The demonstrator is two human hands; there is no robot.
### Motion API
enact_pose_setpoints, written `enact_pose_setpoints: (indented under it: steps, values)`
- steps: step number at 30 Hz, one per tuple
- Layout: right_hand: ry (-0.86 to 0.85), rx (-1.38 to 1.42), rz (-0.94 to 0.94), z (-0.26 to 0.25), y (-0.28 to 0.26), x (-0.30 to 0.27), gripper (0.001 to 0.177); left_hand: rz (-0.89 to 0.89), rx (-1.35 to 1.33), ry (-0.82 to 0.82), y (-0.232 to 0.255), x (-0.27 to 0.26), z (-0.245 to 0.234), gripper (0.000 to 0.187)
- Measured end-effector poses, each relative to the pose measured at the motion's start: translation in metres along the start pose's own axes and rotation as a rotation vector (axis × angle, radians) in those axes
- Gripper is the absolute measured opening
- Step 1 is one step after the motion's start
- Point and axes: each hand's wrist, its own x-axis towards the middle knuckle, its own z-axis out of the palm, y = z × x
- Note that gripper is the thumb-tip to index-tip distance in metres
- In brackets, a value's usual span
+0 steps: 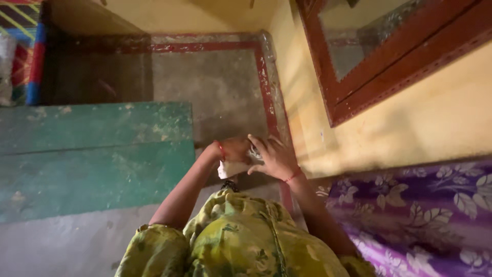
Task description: The person smooths and folds a piece of cloth on a green wooden surface, then places the folded cloth into a wooden cabinet.
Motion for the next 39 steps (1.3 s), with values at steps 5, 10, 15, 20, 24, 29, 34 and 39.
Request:
enact_pose_setpoints:
  steps: [5, 10, 15, 20, 24, 29, 34, 39]
  values:
    - [-0.261, 0.072, 0.199, 0.043, 0.095, 0.03, 0.07, 0.23, 0.008, 0.096, -0.034, 0.046, -0.049, 0.063]
    - [-0.145, 0.218, 0.293, 0.044, 0.154, 0.079, 0.047, 0.072, -0.155, 0.474, -0.114, 0.086, -0.11, 0.042]
    - [-0.154, 0.301, 0.549, 0.026, 0.201, 0.153, 0.038, -0.17, -0.207, 1.213, -0.2, 0.132, -0.127, 0.059]
    - [0.202, 0.918, 0.491, 0.032, 0.25, 0.218, 0.033, -0.153, -0.983, 1.037, -0.233, 0.13, -0.147, 0.064]
    - [0.305, 1.255, 0.504, 0.063, 0.294, 0.283, 0.03, 0.098, -1.751, 0.8, -0.21, 0.141, -0.186, 0.059]
    - [0.306, 1.317, 0.359, 0.083, 0.335, 0.375, 0.036, 0.169, -1.626, 1.188, -0.199, 0.161, -0.277, 0.047]
    - [-0.051, 1.435, 0.498, 0.129, 0.414, 0.458, 0.038, 0.139, -1.493, 1.378, -0.211, 0.166, -0.359, 0.046]
    - [-0.346, 1.827, 0.532, 0.13, 0.425, 0.544, 0.04, 0.054, -1.443, 1.508, -0.255, 0.168, -0.41, 0.044]
